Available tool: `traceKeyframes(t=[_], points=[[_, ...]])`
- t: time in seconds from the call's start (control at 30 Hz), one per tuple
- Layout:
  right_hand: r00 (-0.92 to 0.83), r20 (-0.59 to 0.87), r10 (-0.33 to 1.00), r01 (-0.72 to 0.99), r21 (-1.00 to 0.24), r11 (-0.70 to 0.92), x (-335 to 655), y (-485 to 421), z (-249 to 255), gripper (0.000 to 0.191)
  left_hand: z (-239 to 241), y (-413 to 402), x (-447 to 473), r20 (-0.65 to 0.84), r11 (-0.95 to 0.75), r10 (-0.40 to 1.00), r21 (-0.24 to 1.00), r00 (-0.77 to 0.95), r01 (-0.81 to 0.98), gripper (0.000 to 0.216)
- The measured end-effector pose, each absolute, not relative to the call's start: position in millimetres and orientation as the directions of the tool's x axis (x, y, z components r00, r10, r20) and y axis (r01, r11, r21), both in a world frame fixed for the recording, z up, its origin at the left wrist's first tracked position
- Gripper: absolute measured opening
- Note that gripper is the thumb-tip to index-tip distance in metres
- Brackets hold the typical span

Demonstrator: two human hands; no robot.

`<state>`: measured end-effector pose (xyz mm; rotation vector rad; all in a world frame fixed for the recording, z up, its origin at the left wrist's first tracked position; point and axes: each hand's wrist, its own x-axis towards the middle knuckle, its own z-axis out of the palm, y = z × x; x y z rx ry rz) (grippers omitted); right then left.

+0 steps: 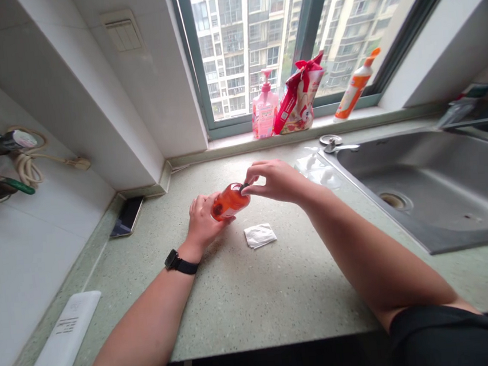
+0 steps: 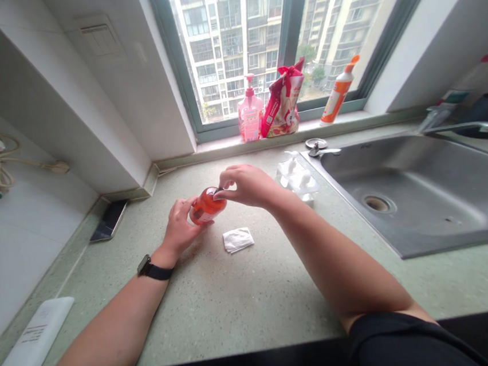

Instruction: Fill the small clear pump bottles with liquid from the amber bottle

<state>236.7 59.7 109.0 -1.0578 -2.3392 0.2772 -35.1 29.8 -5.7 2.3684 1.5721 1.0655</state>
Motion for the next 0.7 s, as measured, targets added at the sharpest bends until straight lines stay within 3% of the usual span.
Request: traceKeyframes(t=[0.1,0.13,0.23,0.33,0.47,0.57,0.7], points=[[-0.509,0.330,0.795,0.710,-0.362,0.604,244.4,58.1,116.7,0.049,-4.7,29.4,-34.9,0.492,-0.451,0.845,0.444,0.210,0.774,0.076],[-0.496,0.337,0.800,0.710,-0.372,0.598,246.9,57.8,118.0,0.048,-4.6,29.6,-35.1,0.493,-0.449,0.845,0.447,0.206,0.773,0.077],[-0.527,0.396,0.752,0.625,-0.419,0.659,251.6,56.7,117.5,0.024,-4.7,30.0,-36.0,0.494,-0.447,0.845,0.441,0.205,0.778,0.078],[-0.623,0.383,0.682,0.545,-0.413,0.730,249.4,55.1,114.7,0.038,-4.6,29.6,-36.2,0.488,-0.440,0.848,0.438,0.204,0.784,0.079],[-0.582,0.323,0.746,0.651,-0.364,0.666,243.6,55.2,113.6,0.015,-3.7,28.3,-35.2,0.482,-0.450,0.846,0.420,0.227,0.788,0.077],[-0.506,0.316,0.802,0.714,-0.368,0.596,245.1,56.4,114.4,0.031,-3.2,28.1,-34.5,0.489,-0.463,0.839,0.411,0.239,0.785,0.078],[-0.607,0.336,0.720,0.600,-0.399,0.693,248.7,56.0,114.6,0.035,-2.2,27.7,-34.1,0.486,-0.467,0.840,0.425,0.239,0.776,0.079]])
